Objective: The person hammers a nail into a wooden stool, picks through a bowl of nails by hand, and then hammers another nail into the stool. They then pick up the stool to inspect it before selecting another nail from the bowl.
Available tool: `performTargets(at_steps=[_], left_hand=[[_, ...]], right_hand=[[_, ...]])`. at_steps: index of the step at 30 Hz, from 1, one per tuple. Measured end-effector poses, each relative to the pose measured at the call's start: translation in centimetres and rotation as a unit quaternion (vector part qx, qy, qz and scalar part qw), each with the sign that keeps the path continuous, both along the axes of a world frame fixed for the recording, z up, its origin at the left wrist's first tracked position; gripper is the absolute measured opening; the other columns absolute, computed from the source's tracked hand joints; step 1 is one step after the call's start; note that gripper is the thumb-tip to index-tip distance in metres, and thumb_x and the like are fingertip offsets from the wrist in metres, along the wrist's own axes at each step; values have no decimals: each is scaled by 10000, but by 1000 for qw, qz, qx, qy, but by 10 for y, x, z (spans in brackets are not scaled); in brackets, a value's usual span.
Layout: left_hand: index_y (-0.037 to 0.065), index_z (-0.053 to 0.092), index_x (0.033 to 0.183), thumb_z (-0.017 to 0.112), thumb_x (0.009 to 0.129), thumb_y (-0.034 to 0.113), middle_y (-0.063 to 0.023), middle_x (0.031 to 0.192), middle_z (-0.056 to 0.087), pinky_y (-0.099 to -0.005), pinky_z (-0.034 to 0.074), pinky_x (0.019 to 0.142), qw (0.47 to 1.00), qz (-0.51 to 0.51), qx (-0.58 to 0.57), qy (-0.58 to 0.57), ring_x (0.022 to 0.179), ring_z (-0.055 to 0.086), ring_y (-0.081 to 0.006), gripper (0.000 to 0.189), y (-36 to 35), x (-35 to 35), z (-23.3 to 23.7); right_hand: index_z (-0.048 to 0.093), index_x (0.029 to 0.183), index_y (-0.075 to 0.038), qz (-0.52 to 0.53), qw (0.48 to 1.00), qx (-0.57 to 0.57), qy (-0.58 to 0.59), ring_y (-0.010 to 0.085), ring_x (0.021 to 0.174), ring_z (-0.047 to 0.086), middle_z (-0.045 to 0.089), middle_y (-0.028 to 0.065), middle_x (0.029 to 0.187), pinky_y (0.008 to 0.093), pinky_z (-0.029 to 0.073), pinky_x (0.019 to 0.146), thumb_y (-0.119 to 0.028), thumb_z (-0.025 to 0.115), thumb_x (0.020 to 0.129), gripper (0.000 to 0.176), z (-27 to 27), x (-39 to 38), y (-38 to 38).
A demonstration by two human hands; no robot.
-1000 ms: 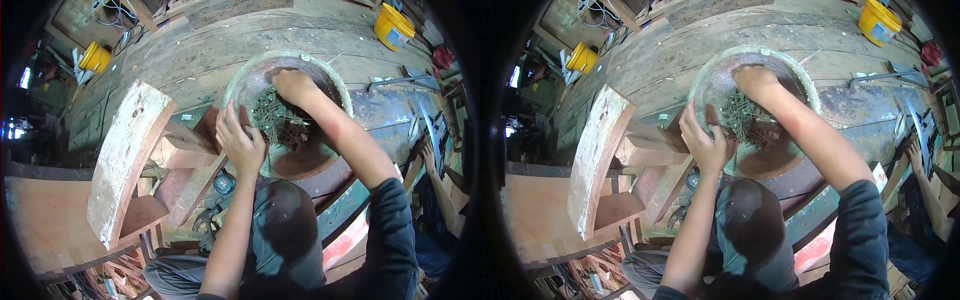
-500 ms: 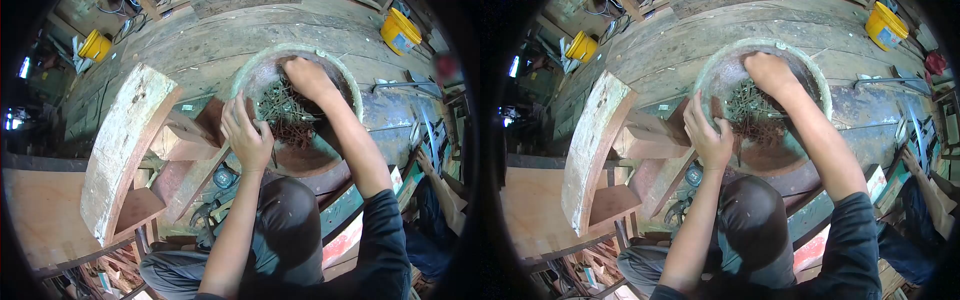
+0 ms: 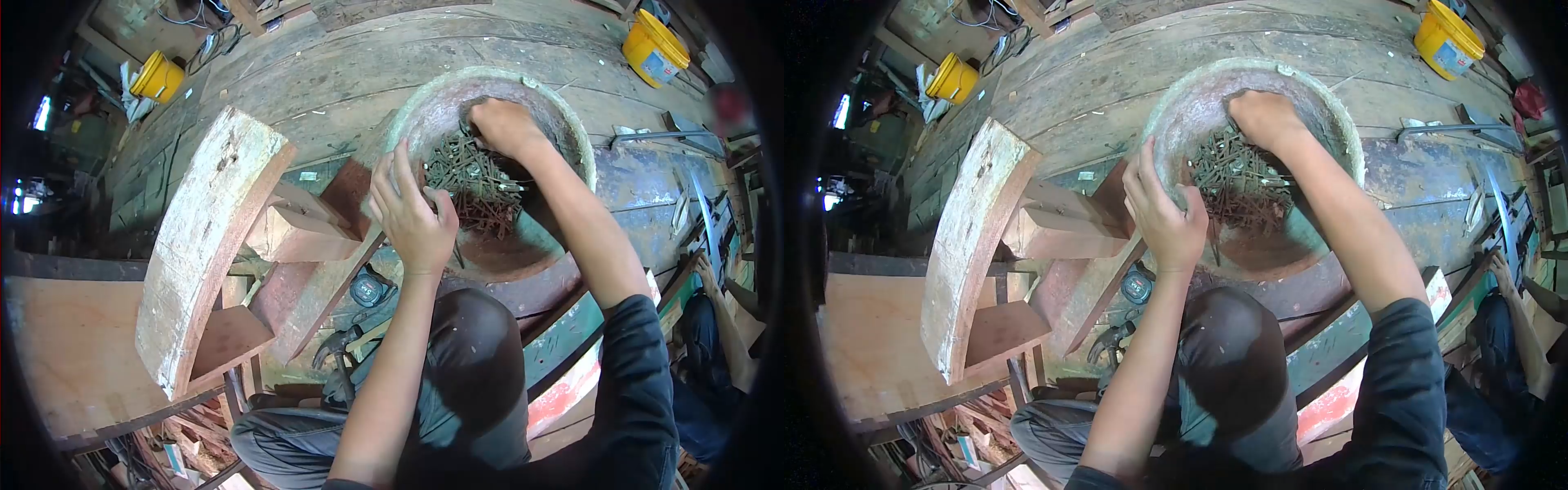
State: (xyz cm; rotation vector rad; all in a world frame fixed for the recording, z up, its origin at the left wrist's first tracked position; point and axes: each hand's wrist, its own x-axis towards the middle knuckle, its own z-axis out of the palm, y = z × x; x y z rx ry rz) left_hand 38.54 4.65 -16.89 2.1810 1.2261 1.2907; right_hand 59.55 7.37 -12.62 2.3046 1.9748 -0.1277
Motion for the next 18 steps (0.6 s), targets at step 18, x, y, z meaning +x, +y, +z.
performTargets(at_steps=[18], left_hand=[[66, 397, 1512, 580, 788, 41, -209, 1376, 486, -509, 376, 1070, 1000, 11, -20, 17, 1304, 484, -405, 748, 6, -5, -1]], right_hand=[[707, 1027, -69, 85, 925, 195, 314, 205, 663, 579, 623, 105, 755, 371, 511, 650, -93, 765, 762, 272, 37, 1, -14]])
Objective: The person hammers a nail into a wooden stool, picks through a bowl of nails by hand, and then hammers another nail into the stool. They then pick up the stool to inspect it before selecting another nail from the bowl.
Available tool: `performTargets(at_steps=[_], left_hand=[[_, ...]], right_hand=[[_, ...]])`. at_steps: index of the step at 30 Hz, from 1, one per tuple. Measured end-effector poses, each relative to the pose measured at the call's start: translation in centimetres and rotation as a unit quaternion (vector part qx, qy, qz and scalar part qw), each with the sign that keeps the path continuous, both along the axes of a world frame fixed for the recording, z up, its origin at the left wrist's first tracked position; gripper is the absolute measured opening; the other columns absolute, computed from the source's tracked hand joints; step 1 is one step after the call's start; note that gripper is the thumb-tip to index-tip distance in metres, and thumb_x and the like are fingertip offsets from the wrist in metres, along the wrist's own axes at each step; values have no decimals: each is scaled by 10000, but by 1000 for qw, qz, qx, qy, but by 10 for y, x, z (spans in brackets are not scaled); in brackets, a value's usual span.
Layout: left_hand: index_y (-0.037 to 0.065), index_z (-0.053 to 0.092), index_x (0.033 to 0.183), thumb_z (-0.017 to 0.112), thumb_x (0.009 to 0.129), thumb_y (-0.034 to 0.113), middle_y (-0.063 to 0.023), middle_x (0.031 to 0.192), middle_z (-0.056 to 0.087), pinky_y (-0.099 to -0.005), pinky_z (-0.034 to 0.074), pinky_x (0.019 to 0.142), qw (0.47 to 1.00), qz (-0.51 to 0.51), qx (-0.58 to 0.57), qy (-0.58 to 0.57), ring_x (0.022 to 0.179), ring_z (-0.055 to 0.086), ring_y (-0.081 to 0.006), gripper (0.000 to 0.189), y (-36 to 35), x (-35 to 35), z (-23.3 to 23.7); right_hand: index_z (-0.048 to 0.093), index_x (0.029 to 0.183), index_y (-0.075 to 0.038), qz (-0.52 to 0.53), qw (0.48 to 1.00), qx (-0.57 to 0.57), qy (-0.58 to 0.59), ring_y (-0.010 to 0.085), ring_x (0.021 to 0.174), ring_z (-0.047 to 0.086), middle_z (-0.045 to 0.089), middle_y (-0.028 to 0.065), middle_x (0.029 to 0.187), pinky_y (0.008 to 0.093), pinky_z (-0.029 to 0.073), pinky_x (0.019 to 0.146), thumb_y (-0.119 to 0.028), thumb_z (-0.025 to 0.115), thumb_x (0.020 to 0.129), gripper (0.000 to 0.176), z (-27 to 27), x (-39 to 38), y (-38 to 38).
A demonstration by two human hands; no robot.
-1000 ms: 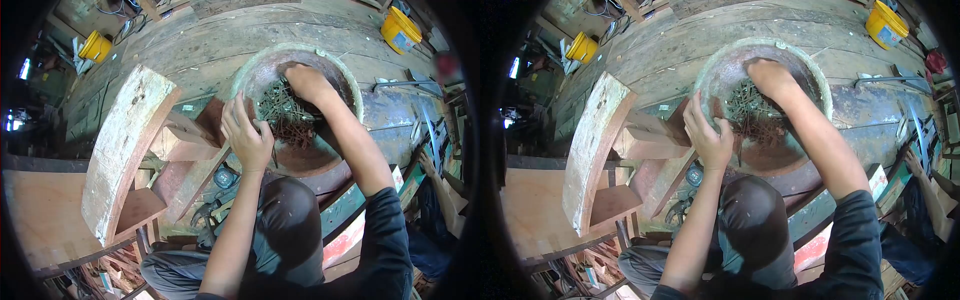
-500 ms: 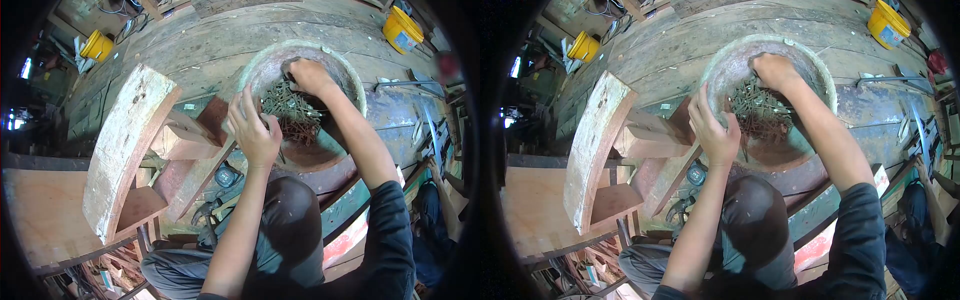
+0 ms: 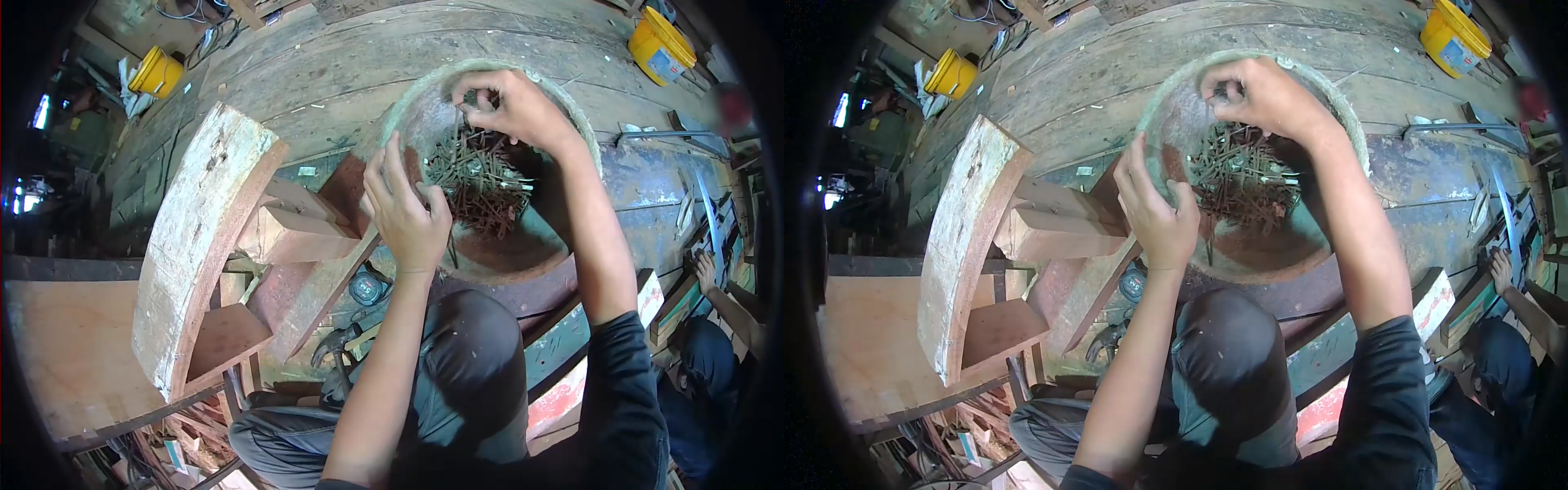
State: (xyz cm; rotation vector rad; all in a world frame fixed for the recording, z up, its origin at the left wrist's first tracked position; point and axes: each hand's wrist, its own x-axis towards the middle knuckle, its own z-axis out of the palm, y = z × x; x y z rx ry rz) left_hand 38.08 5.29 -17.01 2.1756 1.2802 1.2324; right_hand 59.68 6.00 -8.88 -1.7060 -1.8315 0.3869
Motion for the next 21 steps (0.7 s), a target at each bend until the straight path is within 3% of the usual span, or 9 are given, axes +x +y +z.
performTargets(at_steps=[2, 4, 6, 8, 9, 11, 12, 14, 21], left_hand=[[67, 398, 1511, 577, 788, 36, -200, 1383, 485, -507, 379, 1068, 1000, 2, -3, 5, 1308, 485, -395, 746, 1, 1, 1], [68, 400, 1509, 577, 786, 37, -199, 1381, 488, -505, 380, 1066, 1000, 0, -5, 3, 1309, 487, -390, 745, 0, 3, 3], [68, 401, 1507, 578, 785, 37, -197, 1380, 491, -503, 382, 1065, 1000, -2, -8, 3, 1310, 489, -386, 744, -1, 3, 4], [74, 404, 1505, 581, 785, 42, -194, 1372, 500, -501, 386, 1059, 1000, 0, 2, -4, 1307, 491, -381, 743, -1, 8, 5], [74, 404, 1505, 581, 785, 42, -194, 1372, 500, -501, 386, 1059, 1000, -1, 2, -5, 1307, 491, -381, 743, 0, 10, 6], [74, 429, 1495, 577, 779, 74, -211, 1324, 494, -503, 366, 1051, 999, -12, 1, -36, 1250, 497, -399, 731, 3, 15, 8], [74, 429, 1495, 577, 779, 74, -211, 1324, 494, -503, 366, 1051, 999, -12, 2, -38, 1250, 497, -399, 731, 3, 18, 10], [74, 424, 1500, 579, 785, 81, -213, 1324, 493, -502, 365, 1054, 999, -12, -7, -38, 1245, 499, -403, 732, 4, 23, 13], [96, 419, 1500, 577, 782, 56, -193, 1346, 510, -508, 419, 1024, 1000, -1, 3, -14, 1259, 525, -390, 736, 4, 22, 13]], right_hand=[[719, 1044, -70, -5, 999, -34, -2, 205, 644, 597, 650, 110, 770, 367, 519, 618, -73, 758, 774, 273, 7, 1, -3], [732, 1093, -80, -74, 940, -331, -42, 229, 590, 628, 687, 114, 801, 353, 538, 547, -36, 728, 811, 285, 12, 2, -4], [737, 1137, -101, -89, 939, -331, -44, 257, 569, 663, 711, 132, 832, 360, 548, 496, -12, 695, 841, 312, -5, 11, -2], [730, 1160, -86, -99, 965, -232, -76, 308, 707, 700, 726, 190, 841, 398, 589, 679, -34, 700, 858, 308, -34, 24, 5], [730, 1160, -86, -99, 965, -232, -77, 308, 707, 700, 726, 190, 841, 398, 589, 679, -34, 700, 858, 308, -43, 25, 7], [734, 1130, -91, -78, 954, -165, -240, 379, 975, 688, 728, 215, 1023, 442, 549, 912, -80, 709, 869, 262, -54, 27, 10], [734, 1130, -91, -78, 953, -164, -242, 379, 975, 688, 728, 215, 1023, 442, 549, 912, -80, 709, 869, 262, -57, 29, 14], [741, 1080, -95, -38, 958, -217, -184, 382, 1138, 628, 715, 195, 1110, 456, 497, 1007, -91, 697, 862, 222, -62, 33, 22], [742, 991, -93, -15, 966, -131, -222, 401, 960, 677, 719, 209, 969, 475, 543, 862, -62, 695, 842, 160, -54, 31, 27]])
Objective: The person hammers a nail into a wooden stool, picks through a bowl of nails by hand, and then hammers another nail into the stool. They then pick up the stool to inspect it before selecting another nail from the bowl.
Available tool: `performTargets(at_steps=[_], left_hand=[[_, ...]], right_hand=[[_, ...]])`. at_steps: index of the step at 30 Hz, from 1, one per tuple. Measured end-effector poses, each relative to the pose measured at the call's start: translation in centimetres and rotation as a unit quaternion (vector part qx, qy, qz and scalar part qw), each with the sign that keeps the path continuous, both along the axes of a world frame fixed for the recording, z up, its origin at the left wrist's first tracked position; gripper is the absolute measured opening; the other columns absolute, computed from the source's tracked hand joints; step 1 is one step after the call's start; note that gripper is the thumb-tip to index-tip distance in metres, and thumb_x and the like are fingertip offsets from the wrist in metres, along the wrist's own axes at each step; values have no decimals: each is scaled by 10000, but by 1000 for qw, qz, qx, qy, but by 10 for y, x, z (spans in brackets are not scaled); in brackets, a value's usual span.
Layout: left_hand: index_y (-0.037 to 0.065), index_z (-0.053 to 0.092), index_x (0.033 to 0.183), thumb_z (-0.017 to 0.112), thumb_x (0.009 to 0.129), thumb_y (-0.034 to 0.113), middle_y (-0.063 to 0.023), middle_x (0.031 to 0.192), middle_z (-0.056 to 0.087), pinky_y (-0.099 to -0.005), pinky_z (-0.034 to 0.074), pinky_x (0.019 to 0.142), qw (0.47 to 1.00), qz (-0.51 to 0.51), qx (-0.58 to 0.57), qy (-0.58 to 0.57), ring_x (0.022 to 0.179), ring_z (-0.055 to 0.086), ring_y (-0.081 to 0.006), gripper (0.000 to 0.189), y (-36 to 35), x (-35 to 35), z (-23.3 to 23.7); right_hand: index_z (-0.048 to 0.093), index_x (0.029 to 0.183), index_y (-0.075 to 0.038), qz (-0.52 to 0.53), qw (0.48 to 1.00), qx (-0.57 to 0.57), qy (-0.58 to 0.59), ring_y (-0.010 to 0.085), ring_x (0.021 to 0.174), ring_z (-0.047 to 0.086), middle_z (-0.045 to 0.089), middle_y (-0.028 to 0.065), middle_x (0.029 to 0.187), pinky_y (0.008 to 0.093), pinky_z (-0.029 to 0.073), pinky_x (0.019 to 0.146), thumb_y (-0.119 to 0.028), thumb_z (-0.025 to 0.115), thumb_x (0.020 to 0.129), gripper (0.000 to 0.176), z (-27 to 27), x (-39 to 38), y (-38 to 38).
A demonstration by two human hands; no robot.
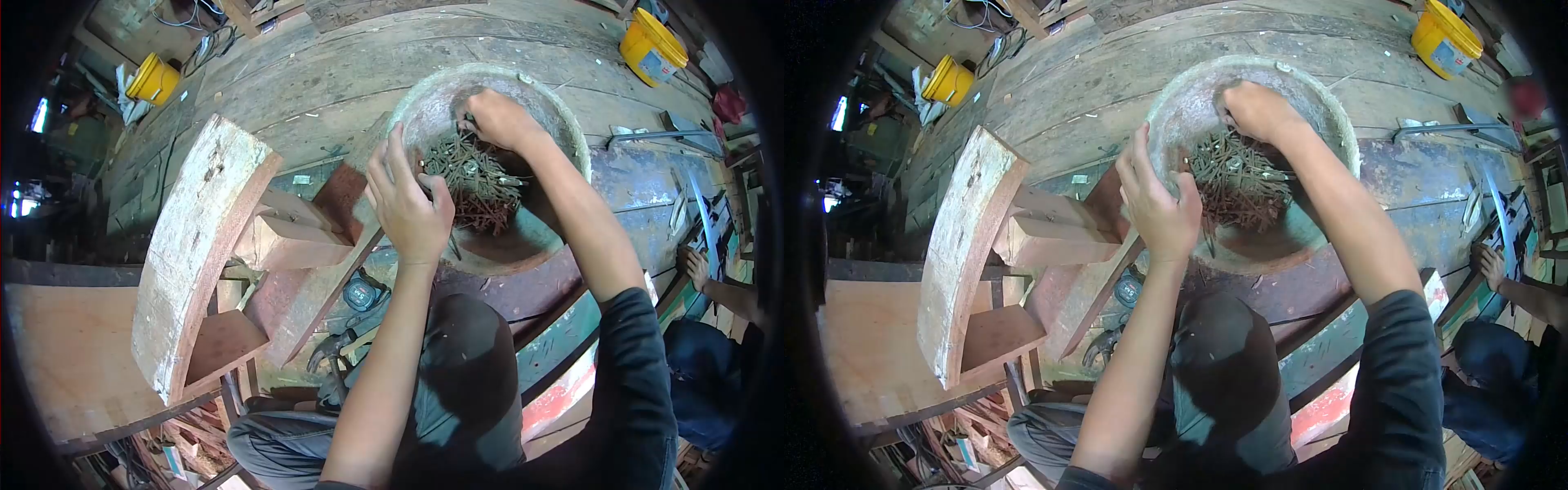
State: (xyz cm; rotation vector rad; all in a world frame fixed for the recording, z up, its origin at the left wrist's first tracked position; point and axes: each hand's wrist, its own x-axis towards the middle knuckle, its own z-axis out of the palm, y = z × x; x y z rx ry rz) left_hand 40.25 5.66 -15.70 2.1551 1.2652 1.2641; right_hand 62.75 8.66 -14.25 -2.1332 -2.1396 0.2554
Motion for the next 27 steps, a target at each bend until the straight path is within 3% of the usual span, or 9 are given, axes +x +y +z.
performTargets(at_steps=[4, 6, 7, 13, 16, 20, 23, 27], left_hand=[[83, 424, 1495, 580, 791, 54, -195, 1358, 508, -500, 399, 1049, 1000, 2, -1, 4, 1278, 511, -389, 722, 1, -3, -4], [77, 426, 1493, 581, 794, 52, -196, 1361, 508, -496, 391, 1060, 1000, 1, 1, 11, 1286, 504, -388, 716, 0, -6, -6], [75, 425, 1492, 583, 796, 50, -196, 1360, 510, -493, 383, 1068, 1000, 0, 0, 13, 1292, 499, -386, 715, -1, -8, -6], [55, 427, 1484, 575, 789, 30, -192, 1351, 520, -490, 371, 1080, 1000, -1, 13, 14, 1294, 491, -383, 711, -5, -17, -10], [37, 428, 1478, 562, 783, 14, -191, 1350, 523, -489, 362, 1087, 1000, -4, 24, 14, 1285, 492, -381, 709, -8, -21, -12], [19, 419, 1480, 554, 775, 3, -200, 1356, 521, -485, 346, 1099, 999, -5, 36, 16, 1281, 487, -380, 718, -13, -23, -14], [16, 413, 1484, 554, 774, 5, -205, 1356, 519, -486, 343, 1101, 999, -8, 37, 6, 1285, 484, -381, 724, -14, -24, -14], [8, 405, 1488, 552, 772, 8, -211, 1354, 517, -493, 338, 1105, 999, -11, 36, 5, 1290, 479, -383, 730, -14, -23, -13]], right_hand=[[747, 954, -81, -13, 995, 95, 38, 386, 958, 696, 726, 208, 935, 467, 545, 862, -14, 663, 827, 166, 10, -5, -9], [741, 972, -76, 28, 976, 148, 154, 391, 973, 687, 729, 194, 957, 471, 541, 868, -25, 655, 856, 153, 18, -8, -11], [741, 972, -76, 28, 976, 149, 156, 391, 973, 687, 729, 194, 957, 471, 541, 868, -25, 655, 856, 153, 20, -11, -12], [744, 1016, -67, 51, 987, 77, 130, 405, 1013, 681, 724, 208, 1054, 462, 539, 896, -4, 617, 866, 206, 28, -16, -20], [754, 1014, -53, -79, 989, -105, 64, 388, 948, 702, 734, 225, 959, 437, 536, 875, 49, 588, 802, 288, 31, -15, -31], [752, 1084, -73, -38, 992, -71, 100, 394, 1005, 695, 729, 238, 1001, 437, 532, 918, 67, 596, 764, 382, 15, -15, -40], [740, 1070, -23, -3, 992, -6, 123, 418, 1045, 684, 706, 277, 1078, 484, 537, 933, 25, 563, 820, 310, 14, -23, -38], [727, 1179, -77, -47, 995, -71, 58, 414, 1092, 671, 696, 278, 1123, 472, 541, 947, 35, 538, 820, 421, 16, -29, -35]])
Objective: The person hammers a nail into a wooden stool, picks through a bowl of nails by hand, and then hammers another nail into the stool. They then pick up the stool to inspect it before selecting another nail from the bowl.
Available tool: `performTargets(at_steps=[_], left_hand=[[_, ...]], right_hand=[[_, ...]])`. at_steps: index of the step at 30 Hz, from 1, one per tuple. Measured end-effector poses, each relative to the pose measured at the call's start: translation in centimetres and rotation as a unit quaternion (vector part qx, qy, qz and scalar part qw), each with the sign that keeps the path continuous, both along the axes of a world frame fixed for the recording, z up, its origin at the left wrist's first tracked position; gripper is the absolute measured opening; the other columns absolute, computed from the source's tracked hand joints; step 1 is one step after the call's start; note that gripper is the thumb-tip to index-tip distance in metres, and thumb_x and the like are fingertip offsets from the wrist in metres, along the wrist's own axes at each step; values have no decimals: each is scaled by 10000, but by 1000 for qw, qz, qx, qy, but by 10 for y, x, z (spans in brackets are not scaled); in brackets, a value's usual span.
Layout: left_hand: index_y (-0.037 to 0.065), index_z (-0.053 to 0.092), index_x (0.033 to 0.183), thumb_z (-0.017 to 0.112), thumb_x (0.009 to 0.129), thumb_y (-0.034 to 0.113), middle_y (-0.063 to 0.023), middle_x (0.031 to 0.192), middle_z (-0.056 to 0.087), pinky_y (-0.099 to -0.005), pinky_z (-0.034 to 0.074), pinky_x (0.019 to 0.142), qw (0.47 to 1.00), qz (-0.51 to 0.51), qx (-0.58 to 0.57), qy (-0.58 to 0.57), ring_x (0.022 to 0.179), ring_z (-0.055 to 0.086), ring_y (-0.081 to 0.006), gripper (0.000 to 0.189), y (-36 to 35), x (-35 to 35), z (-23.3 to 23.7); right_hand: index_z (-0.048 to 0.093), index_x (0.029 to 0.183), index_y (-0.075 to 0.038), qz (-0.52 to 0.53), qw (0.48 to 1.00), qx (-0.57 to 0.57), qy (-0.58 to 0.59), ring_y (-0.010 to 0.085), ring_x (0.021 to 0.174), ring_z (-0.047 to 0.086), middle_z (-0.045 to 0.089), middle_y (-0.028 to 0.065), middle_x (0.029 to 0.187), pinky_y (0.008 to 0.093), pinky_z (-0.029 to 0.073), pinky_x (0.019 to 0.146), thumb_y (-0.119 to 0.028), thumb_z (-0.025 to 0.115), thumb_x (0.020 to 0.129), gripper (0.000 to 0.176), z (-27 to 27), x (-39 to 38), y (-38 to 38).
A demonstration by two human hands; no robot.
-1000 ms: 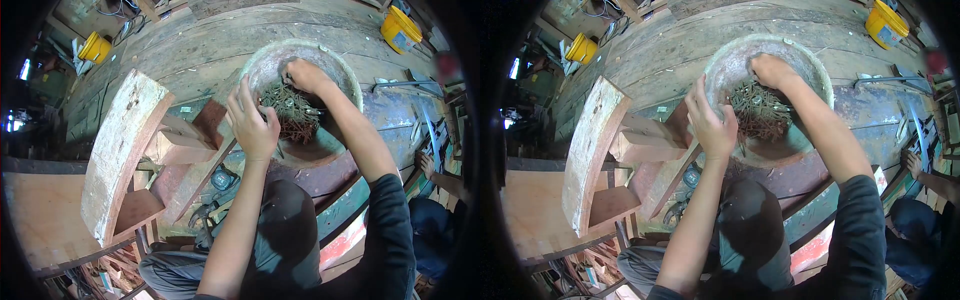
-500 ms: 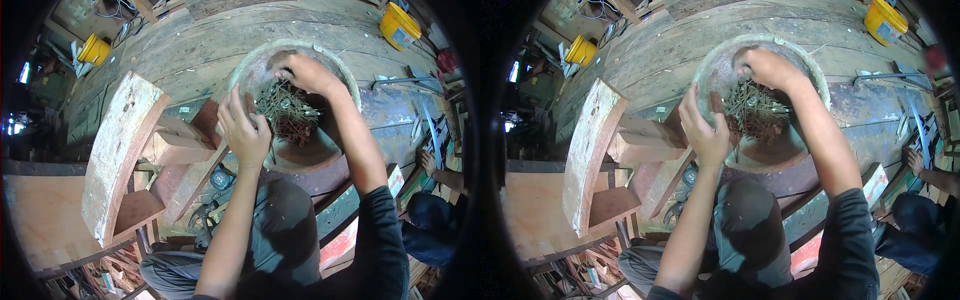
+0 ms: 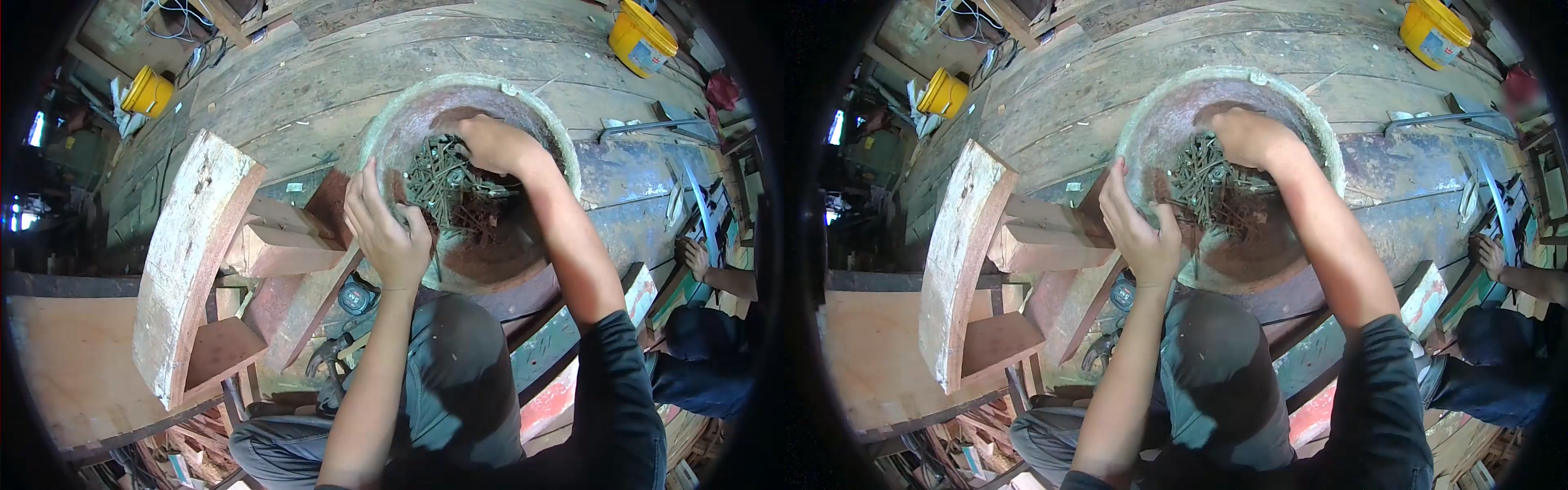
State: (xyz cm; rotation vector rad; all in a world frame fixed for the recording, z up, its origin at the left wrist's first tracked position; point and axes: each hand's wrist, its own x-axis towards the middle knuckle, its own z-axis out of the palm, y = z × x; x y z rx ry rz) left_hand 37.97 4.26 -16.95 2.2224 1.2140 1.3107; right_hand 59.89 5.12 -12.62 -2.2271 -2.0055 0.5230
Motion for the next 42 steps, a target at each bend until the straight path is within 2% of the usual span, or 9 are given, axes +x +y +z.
performTargets(at_steps=[4, 6, 15, 19, 23, 26, 28, 34, 42], left_hand=[[7, 405, 1488, 554, 769, 14, -213, 1352, 517, -500, 334, 1106, 1000, -3, 4, -4, 1291, 476, -386, 734, -3, 1, 1], [7, 409, 1486, 556, 767, 20, -212, 1354, 514, -501, 332, 1105, 1000, -9, 7, -5, 1290, 473, -390, 734, -4, 2, 3], [10, 415, 1490, 564, 779, 39, -232, 1362, 499, -521, 333, 1094, 996, -53, 55, 45, 1285, 469, -420, 727, -11, 12, 13], [7, 423, 1487, 560, 783, 37, -238, 1353, 500, -530, 338, 1087, 992, -76, 84, 55, 1279, 474, -429, 718, -11, 19, 18], [0, 432, 1481, 553, 782, 33, -243, 1345, 502, -536, 337, 1090, 988, -97, 98, 64, 1282, 475, -429, 711, -13, 22, 21], [-8, 425, 1481, 538, 771, 24, -245, 1368, 498, -532, 325, 1109, 989, -108, 81, 69, 1302, 466, -427, 719, -13, 21, 22], [-18, 413, 1481, 528, 758, 18, -238, 1392, 496, -525, 320, 1116, 989, -105, 92, 56, 1312, 460, -425, 733, -12, 21, 21], [2, 453, 1463, 517, 785, 25, -236, 1340, 514, -559, 311, 1115, 992, -95, 74, 25, 1314, 458, -436, 681, -10, 20, 16], [-2, 447, 1465, 524, 788, 39, -242, 1336, 513, -555, 322, 1100, 993, -91, 78, 21, 1306, 461, -439, 683, -5, 17, 12]], right_hand=[[681, 1273, -90, 19, 999, -5, 27, 413, 1102, 669, 695, 279, 1127, 473, 538, 955, 34, 508, 830, 492, -10, 4, -2], [577, 1407, -112, 4, 997, -7, 78, 417, 1188, 617, 658, 251, 1244, 474, 491, 1030, 43, 549, 811, 617, -5, 4, -6], [531, 1412, -77, -55, 989, 95, 104, 454, 1170, 601, 641, 253, 1273, 489, 480, 1026, -33, 568, 931, 485, -11, 14, -39], [535, 1448, -160, -45, 973, 212, 81, 438, 1101, 655, 684, 261, 1172, 512, 510, 961, 32, 467, 859, 624, -31, 10, -53], [532, 1455, -193, -66, 981, 157, 89, 435, 1111, 651, 677, 253, 1202, 513, 500, 991, 27, 457, 863, 636, -25, 12, -65], [567, 1428, -207, -114, 985, 78, 107, 436, 1110, 652, 684, 257, 1178, 512, 500, 991, 26, 452, 859, 625, -17, 10, -67], [626, 1282, -138, -78, 984, 128, 101, 442, 1012, 652, 712, 209, 1081, 501, 514, 904, -38, 561, 902, 398, -23, 14, -66], [682, 963, -50, -95, 982, 121, 112, 438, 934, 657, 693, 234, 932, 499, 508, 814, -30, 574, 831, 171, -20, 22, -61], [659, 843, -26, -70, 989, 79, 104, 425, 877, 652, 671, 228, 853, 495, 498, 779, -36, 575, 819, 88, -6, 16, -61]])
